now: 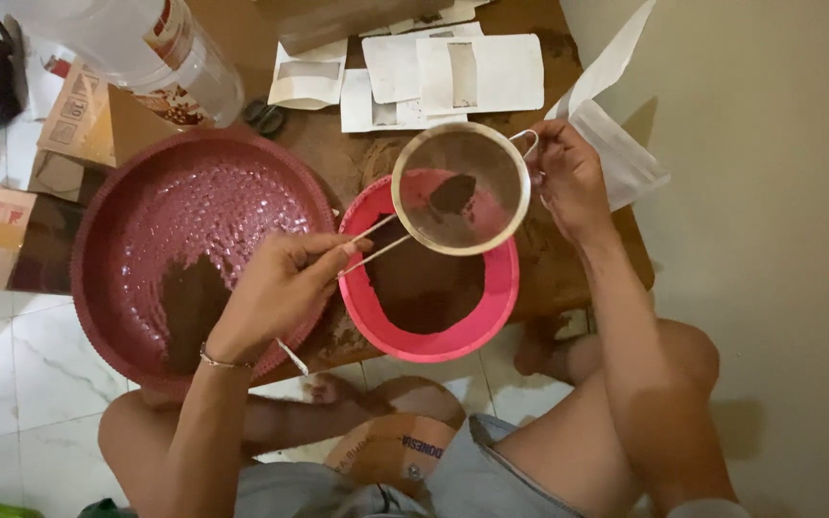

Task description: The person scoops a dark brown powder from a red tray using a spoon and sifts it through a mesh strainer into a pink bowl. They repeatedly transfer the powder and shake the strainer to separate the fine powder from larger particles.

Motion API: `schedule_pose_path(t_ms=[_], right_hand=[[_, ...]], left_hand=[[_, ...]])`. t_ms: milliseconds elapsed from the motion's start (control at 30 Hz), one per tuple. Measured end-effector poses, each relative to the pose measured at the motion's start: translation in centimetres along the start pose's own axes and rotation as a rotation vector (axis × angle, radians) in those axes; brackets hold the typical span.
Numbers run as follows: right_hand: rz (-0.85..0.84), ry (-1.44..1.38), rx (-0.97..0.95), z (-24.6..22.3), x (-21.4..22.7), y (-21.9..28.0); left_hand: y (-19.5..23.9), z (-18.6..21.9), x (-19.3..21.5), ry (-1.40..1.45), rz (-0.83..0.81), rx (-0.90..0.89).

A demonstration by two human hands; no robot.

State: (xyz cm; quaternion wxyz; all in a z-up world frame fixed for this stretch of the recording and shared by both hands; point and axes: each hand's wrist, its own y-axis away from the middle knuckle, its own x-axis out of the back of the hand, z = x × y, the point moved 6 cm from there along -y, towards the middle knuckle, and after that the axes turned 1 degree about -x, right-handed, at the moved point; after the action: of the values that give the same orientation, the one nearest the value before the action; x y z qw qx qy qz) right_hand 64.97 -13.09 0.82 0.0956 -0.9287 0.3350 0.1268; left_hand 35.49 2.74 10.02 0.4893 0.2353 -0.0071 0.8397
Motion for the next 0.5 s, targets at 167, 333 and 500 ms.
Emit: schedule_pose_path(t_ms=[167, 333, 500], right_hand=[[-0.002, -0.011, -0.009, 0.7, 0.8, -0.5], [0.01, 0.006, -0.001, 1.1, 0.8, -0.5], [-0.022, 0.004, -0.013, 1.1, 0.5, -0.4]], left_hand=[[0.2, 0.9, 0.1, 0.046, 0.004, 0.046], [0.6, 0.6, -0.3, 0.017, 0.001, 0.031], [0.9, 0.4, -0.2, 0.073, 0.003, 0.023]])
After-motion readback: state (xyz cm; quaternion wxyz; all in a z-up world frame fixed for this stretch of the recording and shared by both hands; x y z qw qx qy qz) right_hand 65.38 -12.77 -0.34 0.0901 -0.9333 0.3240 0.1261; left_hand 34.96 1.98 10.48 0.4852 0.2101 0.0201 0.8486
